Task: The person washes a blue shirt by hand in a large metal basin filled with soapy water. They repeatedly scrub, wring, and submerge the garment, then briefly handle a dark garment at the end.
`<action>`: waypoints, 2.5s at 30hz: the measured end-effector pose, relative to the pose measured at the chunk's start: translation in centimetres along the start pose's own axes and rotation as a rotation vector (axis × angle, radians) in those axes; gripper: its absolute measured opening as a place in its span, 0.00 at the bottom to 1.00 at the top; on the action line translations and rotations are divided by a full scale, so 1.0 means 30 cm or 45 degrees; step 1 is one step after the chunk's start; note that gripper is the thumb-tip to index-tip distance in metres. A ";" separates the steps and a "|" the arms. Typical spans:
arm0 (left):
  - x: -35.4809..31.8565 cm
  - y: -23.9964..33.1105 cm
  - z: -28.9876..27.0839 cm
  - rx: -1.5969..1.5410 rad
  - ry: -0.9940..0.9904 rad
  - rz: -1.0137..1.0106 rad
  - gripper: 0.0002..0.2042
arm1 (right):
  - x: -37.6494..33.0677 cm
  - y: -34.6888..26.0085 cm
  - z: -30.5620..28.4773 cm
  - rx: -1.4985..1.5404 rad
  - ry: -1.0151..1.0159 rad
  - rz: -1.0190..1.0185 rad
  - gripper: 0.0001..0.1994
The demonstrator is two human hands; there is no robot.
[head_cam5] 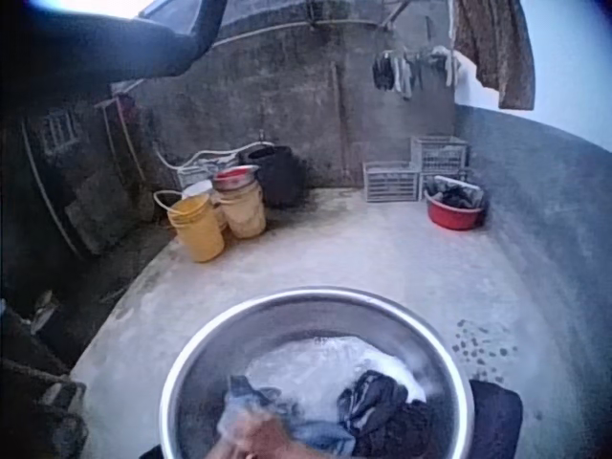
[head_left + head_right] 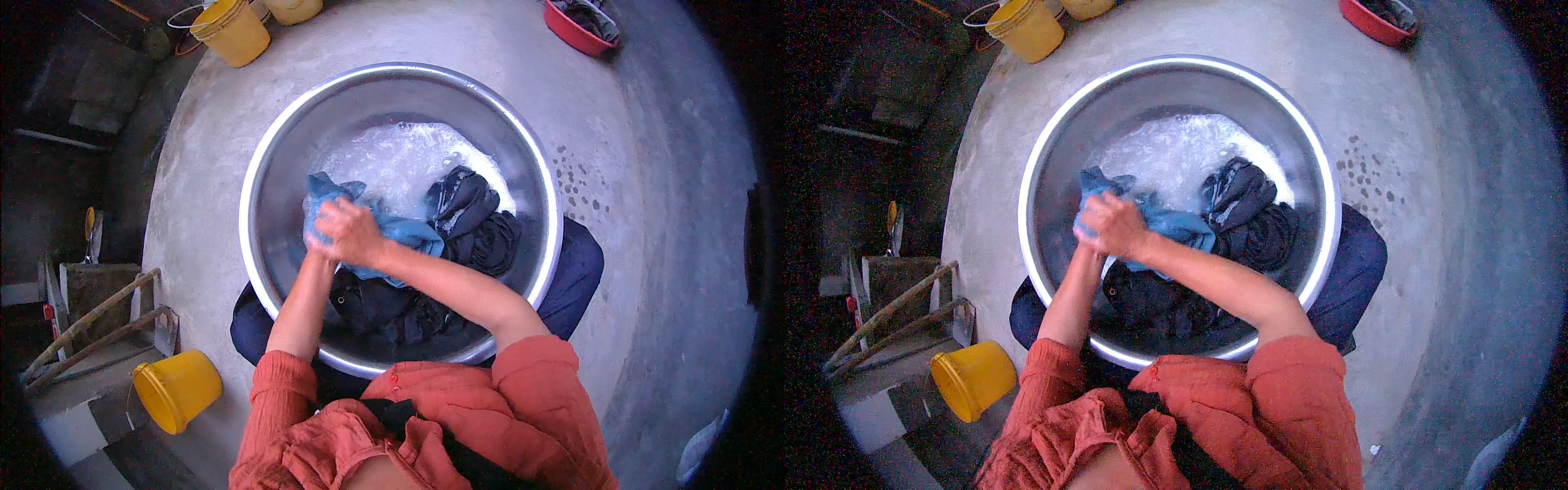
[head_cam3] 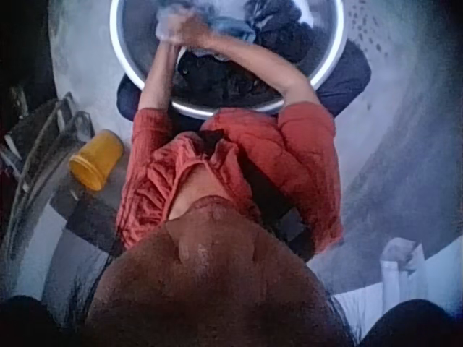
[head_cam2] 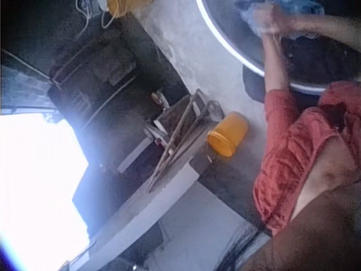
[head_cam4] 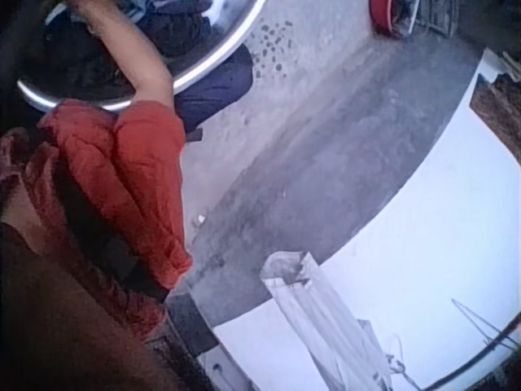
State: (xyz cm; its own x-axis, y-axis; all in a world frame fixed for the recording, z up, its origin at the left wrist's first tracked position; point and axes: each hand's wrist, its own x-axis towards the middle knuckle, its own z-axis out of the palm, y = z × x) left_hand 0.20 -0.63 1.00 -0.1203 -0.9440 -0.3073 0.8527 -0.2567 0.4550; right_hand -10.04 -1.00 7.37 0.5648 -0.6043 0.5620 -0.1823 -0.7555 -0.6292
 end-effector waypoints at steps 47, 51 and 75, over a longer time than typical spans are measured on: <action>-0.026 0.054 -0.072 0.026 0.245 -0.012 0.25 | -0.007 0.062 0.036 0.042 -0.051 0.242 0.15; -0.053 0.064 -0.089 0.422 0.364 -0.014 0.20 | -0.015 -0.080 0.000 -0.114 -0.077 -0.110 0.09; -0.044 0.071 -0.111 0.133 0.274 0.008 0.20 | 0.032 0.005 0.012 0.078 -0.090 -0.004 0.14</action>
State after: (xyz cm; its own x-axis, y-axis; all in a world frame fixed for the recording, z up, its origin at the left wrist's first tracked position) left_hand 3.88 0.77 -0.41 0.0057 -0.8828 -0.4698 0.7945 -0.2813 0.5382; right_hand -9.23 -1.59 7.61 0.6209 -0.5813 0.5259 -0.1323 -0.7390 -0.6606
